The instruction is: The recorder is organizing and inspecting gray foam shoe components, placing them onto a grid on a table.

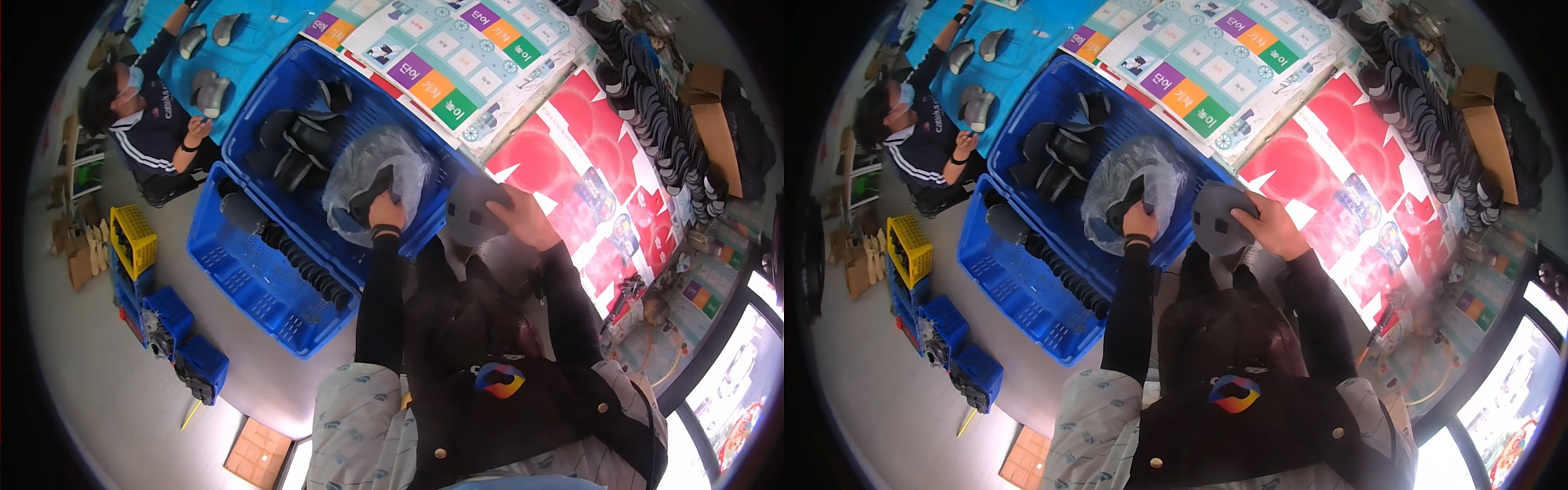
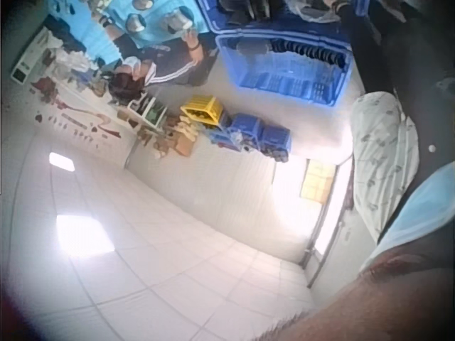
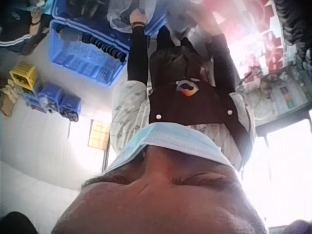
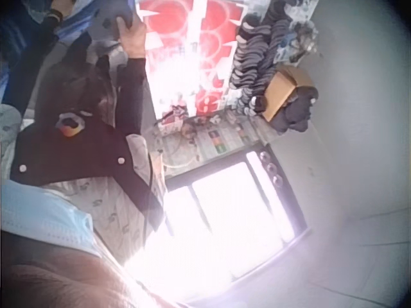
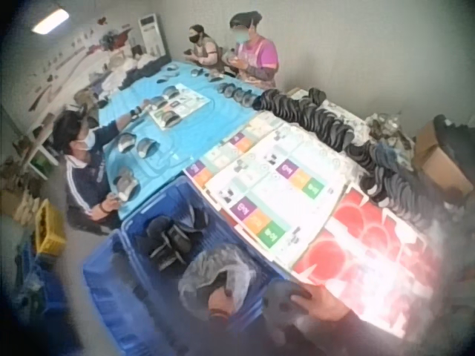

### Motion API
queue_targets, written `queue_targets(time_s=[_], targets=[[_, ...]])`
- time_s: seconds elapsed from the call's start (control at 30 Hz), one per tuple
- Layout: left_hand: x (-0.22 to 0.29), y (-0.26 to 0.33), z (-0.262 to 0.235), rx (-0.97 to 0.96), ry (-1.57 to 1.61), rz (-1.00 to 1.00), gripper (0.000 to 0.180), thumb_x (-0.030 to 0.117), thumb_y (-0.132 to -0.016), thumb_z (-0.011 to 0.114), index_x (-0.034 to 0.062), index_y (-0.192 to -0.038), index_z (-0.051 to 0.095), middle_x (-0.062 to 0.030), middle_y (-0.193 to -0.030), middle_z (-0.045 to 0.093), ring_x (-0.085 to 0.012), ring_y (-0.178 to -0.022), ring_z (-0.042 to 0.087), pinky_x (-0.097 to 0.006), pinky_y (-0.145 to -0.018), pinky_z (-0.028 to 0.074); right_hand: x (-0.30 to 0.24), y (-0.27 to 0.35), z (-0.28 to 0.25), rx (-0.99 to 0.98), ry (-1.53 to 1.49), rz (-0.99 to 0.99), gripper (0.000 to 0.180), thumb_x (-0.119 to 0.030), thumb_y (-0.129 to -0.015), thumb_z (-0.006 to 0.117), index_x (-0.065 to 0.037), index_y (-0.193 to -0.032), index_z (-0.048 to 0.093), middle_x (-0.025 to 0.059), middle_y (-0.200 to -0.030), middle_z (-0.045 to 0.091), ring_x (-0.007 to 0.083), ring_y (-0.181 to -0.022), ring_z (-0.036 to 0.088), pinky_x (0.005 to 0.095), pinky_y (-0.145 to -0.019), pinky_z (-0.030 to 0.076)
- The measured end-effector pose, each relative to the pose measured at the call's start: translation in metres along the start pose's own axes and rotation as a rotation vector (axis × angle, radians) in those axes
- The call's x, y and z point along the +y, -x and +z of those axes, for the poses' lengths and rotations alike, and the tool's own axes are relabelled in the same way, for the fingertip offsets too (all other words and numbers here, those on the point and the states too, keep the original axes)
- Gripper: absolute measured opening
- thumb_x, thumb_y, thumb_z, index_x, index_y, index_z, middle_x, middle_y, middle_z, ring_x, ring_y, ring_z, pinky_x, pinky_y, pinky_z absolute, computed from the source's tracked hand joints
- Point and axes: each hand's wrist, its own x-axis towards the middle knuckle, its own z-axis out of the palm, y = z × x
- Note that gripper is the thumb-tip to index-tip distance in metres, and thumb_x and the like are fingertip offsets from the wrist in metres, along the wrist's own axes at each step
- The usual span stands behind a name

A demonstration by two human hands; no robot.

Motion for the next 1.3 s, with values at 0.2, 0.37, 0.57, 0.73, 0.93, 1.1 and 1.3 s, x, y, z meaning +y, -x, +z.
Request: queue_targets(time_s=[0.2,0.37,0.57,0.73,0.93,1.1,1.3], targets=[[0.014,0.047,-0.066,0.181,-0.048,-0.055,0.043,0.025,-0.085,0.072,0.0059,-0.123,0.065,-0.0227,-0.105,0.07,-0.0425,-0.098,0.067,-0.05,-0.083,0.053,0.005,0.025,-0.006,0.116,-0.116,-0.017,0.028,-0.015,-0.095,0.068,0.003,-0.115,0.065,0.0114,-0.094,0.071,0.014,-0.087,0.066,0.0313,-0.08,0.052],[0.028,0.097,-0.135,0.635,0.445,0.079,0.034,0.016,-0.089,0.071,0.0048,-0.12,0.066,-0.0207,-0.102,0.072,-0.0374,-0.094,0.07,-0.04,-0.083,0.054,-0.012,0.054,-0.025,0.123,-0.236,-0.095,0.032,-0.015,-0.095,0.069,0.004,-0.12,0.064,0.0089,-0.099,0.072,0.0131,-0.09,0.065,0.03,-0.082,0.052],[0.083,0.184,-0.229,0.351,1.212,0.198,0.034,0.002,-0.091,0.07,-0.0013,-0.124,0.063,-0.0071,-0.116,0.07,-0.0165,-0.102,0.066,-0.03,-0.089,0.052,-0.107,0.094,-0.048,-0.286,-0.933,-0.216,0.04,-0.012,-0.096,0.068,0.002,-0.132,0.059,0.0049,-0.118,0.067,0.0129,-0.108,0.061,0.0286,-0.096,0.049],[0.11,0.231,-0.228,-0.029,1.381,0.299,0.041,0.007,-0.094,0.067,0.0008,-0.133,0.057,-0.0079,-0.127,0.064,-0.0177,-0.111,0.063,-0.031,-0.094,0.051,-0.146,0.074,-0.016,0.001,-0.332,-0.723,0.037,-0.015,-0.09,0.074,0.002,-0.122,0.064,0.0075,-0.122,0.065,0.0149,-0.109,0.061,0.0305,-0.096,0.049],[0.091,0.245,-0.201,-0.258,1.547,0.223,0.039,0.008,-0.098,0.061,0.0002,-0.136,0.054,-0.0094,-0.13,0.063,-0.0215,-0.116,0.061,-0.034,-0.098,0.05,-0.131,0.092,0.003,-0.106,-0.417,-0.323,0.04,-0.02,-0.088,0.075,0.004,-0.117,0.064,0.0163,-0.107,0.07,0.0255,-0.097,0.067,0.033,-0.087,0.053],[0.071,0.242,-0.189,-0.348,1.624,0.526,0.039,0.02,-0.104,0.053,-0.001,-0.137,0.053,-0.0123,-0.131,0.062,-0.0259,-0.121,0.059,-0.038,-0.103,0.047,-0.124,0.11,0.018,0.223,0.007,-0.345,0.039,-0.025,-0.087,0.075,0.004,-0.111,0.065,0.022,-0.102,0.068,0.0364,-0.094,0.068,0.0357,-0.082,0.053],[0.088,0.217,-0.203,-0.414,1.651,-0.021,0.044,0.022,-0.103,0.058,0.0003,-0.14,0.05,-0.011,-0.129,0.063,-0.0236,-0.115,0.062,-0.037,-0.098,0.05,-0.131,0.099,0.032,0.233,0.072,-0.293,0.026,-0.021,-0.087,0.074,0.002,-0.1,0.069,0.0203,-0.096,0.064,0.0396,-0.091,0.064,0.04,-0.081,0.053]])
